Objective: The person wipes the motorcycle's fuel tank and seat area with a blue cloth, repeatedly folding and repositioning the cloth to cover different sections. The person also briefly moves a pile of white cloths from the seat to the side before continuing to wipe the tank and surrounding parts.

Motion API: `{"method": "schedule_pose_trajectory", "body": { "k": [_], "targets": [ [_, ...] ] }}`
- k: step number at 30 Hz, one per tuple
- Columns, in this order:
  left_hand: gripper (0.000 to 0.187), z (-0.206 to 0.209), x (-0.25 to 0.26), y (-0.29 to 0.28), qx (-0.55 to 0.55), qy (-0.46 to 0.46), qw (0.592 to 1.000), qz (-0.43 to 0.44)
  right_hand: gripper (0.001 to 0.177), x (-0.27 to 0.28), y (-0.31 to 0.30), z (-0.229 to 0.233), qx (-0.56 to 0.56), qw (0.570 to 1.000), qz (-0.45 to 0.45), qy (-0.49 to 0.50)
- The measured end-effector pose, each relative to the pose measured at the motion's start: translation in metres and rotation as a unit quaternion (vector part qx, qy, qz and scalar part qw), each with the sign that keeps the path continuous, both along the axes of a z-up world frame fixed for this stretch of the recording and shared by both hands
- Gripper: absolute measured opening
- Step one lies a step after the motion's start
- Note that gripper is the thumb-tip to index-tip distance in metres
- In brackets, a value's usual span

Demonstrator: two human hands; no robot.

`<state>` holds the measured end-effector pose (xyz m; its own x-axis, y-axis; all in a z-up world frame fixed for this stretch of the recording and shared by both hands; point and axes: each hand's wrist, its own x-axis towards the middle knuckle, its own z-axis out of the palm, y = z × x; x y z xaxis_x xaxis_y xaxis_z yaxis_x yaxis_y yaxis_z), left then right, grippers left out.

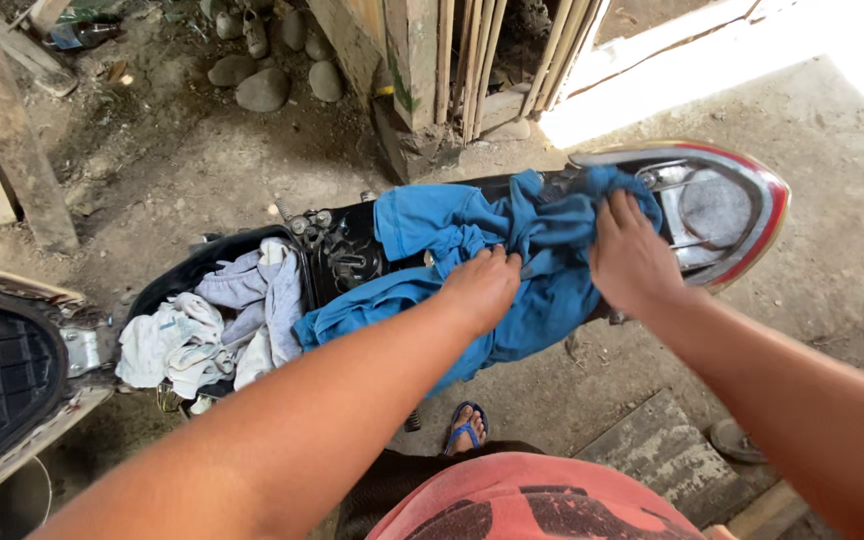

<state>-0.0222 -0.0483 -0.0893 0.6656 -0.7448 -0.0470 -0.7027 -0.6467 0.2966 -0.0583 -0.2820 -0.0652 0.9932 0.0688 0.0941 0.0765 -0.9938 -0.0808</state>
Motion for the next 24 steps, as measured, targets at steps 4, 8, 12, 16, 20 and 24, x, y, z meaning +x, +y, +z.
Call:
{"method": "schedule_pose_trajectory", "body": {
  "k": [4, 8, 12, 16, 20, 24],
  "targets": [
    [0.031, 0.009, 0.005, -0.009, 0.074, 0.014, 0.997, -0.011, 0.056, -0.004, -0.004, 0.006, 0.033, 0.999, -0.006, -0.006],
    [0.037, 0.010, 0.003, -0.003, 0.058, 0.004, 0.998, -0.016, 0.049, -0.058, 0.004, 0.000, 0.049, 0.998, -0.030, 0.032],
    [0.042, 0.006, 0.001, -0.005, 0.065, 0.015, 0.998, -0.009, 0.050, -0.045, -0.002, -0.003, -0.016, 0.999, 0.003, 0.038],
    [0.047, -0.002, -0.001, -0.011, 0.076, -0.016, 0.997, -0.011, 0.069, -0.003, -0.017, 0.008, -0.050, 0.997, 0.031, 0.055],
    [0.054, -0.005, -0.008, -0.016, 0.103, -0.020, 0.994, -0.001, 0.062, -0.034, -0.009, 0.012, 0.024, 0.996, -0.021, 0.078],
    [0.066, 0.006, -0.003, -0.011, 0.142, 0.018, 0.989, -0.027, 0.051, -0.073, 0.003, 0.015, -0.056, 0.995, 0.008, 0.078]
  ]
}}
